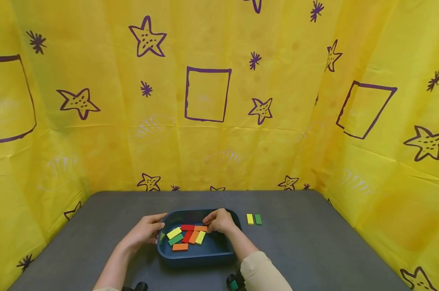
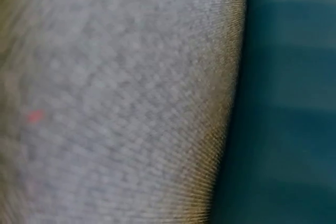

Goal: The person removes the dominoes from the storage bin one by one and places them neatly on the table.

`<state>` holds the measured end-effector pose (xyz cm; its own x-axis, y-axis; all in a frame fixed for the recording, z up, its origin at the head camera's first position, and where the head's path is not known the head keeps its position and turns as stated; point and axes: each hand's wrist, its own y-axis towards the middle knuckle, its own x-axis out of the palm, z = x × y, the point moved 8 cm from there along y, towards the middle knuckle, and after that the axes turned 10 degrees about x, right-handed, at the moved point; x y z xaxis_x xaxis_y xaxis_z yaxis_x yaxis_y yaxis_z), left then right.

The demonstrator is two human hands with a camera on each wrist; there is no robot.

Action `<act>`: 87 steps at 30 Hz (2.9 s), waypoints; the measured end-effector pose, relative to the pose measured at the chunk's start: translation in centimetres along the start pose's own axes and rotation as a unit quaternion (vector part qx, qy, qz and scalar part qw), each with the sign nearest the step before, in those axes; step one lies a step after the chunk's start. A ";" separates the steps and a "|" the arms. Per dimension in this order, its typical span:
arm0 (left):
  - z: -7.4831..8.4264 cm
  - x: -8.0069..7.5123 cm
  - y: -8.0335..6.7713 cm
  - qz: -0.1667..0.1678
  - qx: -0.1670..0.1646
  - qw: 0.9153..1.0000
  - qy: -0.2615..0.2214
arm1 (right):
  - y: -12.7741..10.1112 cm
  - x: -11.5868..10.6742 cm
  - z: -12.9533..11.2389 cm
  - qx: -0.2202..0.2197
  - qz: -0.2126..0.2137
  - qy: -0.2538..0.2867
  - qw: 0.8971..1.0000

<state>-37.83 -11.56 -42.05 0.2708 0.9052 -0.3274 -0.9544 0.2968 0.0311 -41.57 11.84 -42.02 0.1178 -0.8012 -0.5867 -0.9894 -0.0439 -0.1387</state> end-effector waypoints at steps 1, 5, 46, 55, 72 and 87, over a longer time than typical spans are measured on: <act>0.0 0.0 0.0 0.000 0.002 1.000 0.000 | 0.0 0.0 0.0 -0.003 0.000 -0.003 1.000; 0.0 -0.1 0.0 0.002 0.005 1.000 0.001 | 0.2 0.3 -0.1 -0.013 0.003 -0.016 1.000; 0.0 0.1 0.1 -0.004 0.007 1.000 -0.003 | -0.6 0.8 -1.3 -0.078 0.041 -0.097 0.991; -0.1 0.1 0.0 -0.006 0.008 1.000 -0.007 | -0.4 0.7 -1.1 -0.075 0.039 -0.093 0.992; -0.2 0.1 0.1 -0.011 0.013 1.000 -0.009 | -0.2 0.1 -0.8 -0.069 0.022 -0.044 0.996; -0.7 0.0 0.1 -0.030 0.013 0.999 -0.038 | -0.9 -1.0 -1.5 -0.078 0.036 -0.003 0.996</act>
<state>-38.00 -11.76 -42.75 0.3371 0.9057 -0.2571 -0.9328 0.3583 0.0391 -40.92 11.78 -40.06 0.0468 -0.8023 -0.5950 -0.9964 -0.0800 0.0294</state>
